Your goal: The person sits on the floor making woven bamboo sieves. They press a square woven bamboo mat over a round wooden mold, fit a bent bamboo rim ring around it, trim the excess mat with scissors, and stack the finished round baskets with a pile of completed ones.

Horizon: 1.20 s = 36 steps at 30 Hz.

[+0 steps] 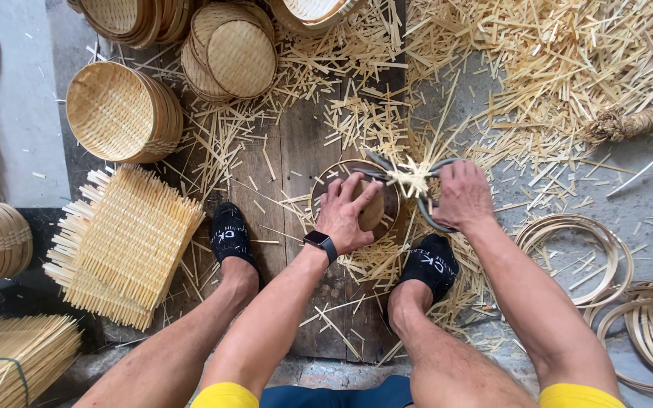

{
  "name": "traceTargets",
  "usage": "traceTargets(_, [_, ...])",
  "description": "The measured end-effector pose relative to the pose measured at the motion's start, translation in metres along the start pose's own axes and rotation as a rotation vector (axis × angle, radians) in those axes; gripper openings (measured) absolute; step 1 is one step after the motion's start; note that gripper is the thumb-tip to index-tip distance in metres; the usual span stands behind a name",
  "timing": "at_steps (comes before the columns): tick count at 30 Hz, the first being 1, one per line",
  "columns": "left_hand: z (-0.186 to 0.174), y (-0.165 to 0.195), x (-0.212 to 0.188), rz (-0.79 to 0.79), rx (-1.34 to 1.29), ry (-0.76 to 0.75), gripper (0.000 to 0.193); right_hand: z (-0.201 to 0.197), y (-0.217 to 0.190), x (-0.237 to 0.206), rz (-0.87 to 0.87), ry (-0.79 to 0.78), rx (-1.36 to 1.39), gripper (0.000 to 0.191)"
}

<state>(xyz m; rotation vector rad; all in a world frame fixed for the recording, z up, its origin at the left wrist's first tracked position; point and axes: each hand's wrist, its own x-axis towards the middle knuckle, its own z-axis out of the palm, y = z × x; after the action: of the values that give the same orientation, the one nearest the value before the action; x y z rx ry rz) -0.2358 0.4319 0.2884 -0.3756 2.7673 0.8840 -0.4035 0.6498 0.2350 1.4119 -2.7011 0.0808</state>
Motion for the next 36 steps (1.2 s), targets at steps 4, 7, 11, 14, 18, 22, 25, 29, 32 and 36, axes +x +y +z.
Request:
traceTargets(4, [-0.005, -0.006, 0.003, 0.073, 0.057, -0.094, 0.103, -0.003, -0.003, 0.007, 0.011, -0.187, -0.065, 0.021])
traceTargets(7, [-0.011, -0.013, 0.004, 0.125, 0.051, -0.132, 0.102, -0.007, 0.01, 0.001, 0.085, -0.381, 0.036, 0.015])
traceTargets(11, [-0.013, -0.01, 0.002, 0.113, 0.054, -0.126, 0.103, -0.009, 0.028, -0.007, 0.337, -0.555, 0.133, 0.033])
traceTargets(14, [-0.003, 0.006, -0.004, -0.119, -0.101, 0.102, 0.106, -0.005, 0.036, -0.013, 0.689, -0.366, 0.284, 0.044])
traceTargets(18, [0.013, 0.012, -0.005, -0.534, -0.146, 0.074, 0.093, -0.003, 0.042, -0.025, 0.882, -0.367, 0.208, 0.083])
traceTargets(22, [0.01, -0.022, 0.021, -0.427, -0.145, 0.235, 0.063, -0.01, 0.02, -0.035, 0.725, -0.203, 0.397, 0.057])
traceTargets(25, [0.009, -0.032, 0.046, -0.467, -0.207, 0.161, 0.051, -0.014, -0.018, -0.021, 0.811, -0.506, 0.98, 0.048])
traceTargets(29, [0.007, -0.024, 0.062, -0.515, -0.374, 0.066, 0.044, -0.011, -0.055, -0.003, 0.81, -0.417, 1.2, 0.033])
traceTargets(32, [0.012, -0.018, 0.063, -0.583, -0.433, 0.164, 0.035, -0.003, -0.057, 0.001, 0.88, -0.352, 1.349, 0.023])
traceTargets(36, [0.016, -0.018, 0.065, -0.685, -0.469, 0.238, 0.035, 0.002, -0.051, 0.004, 0.922, -0.376, 1.442, 0.019])
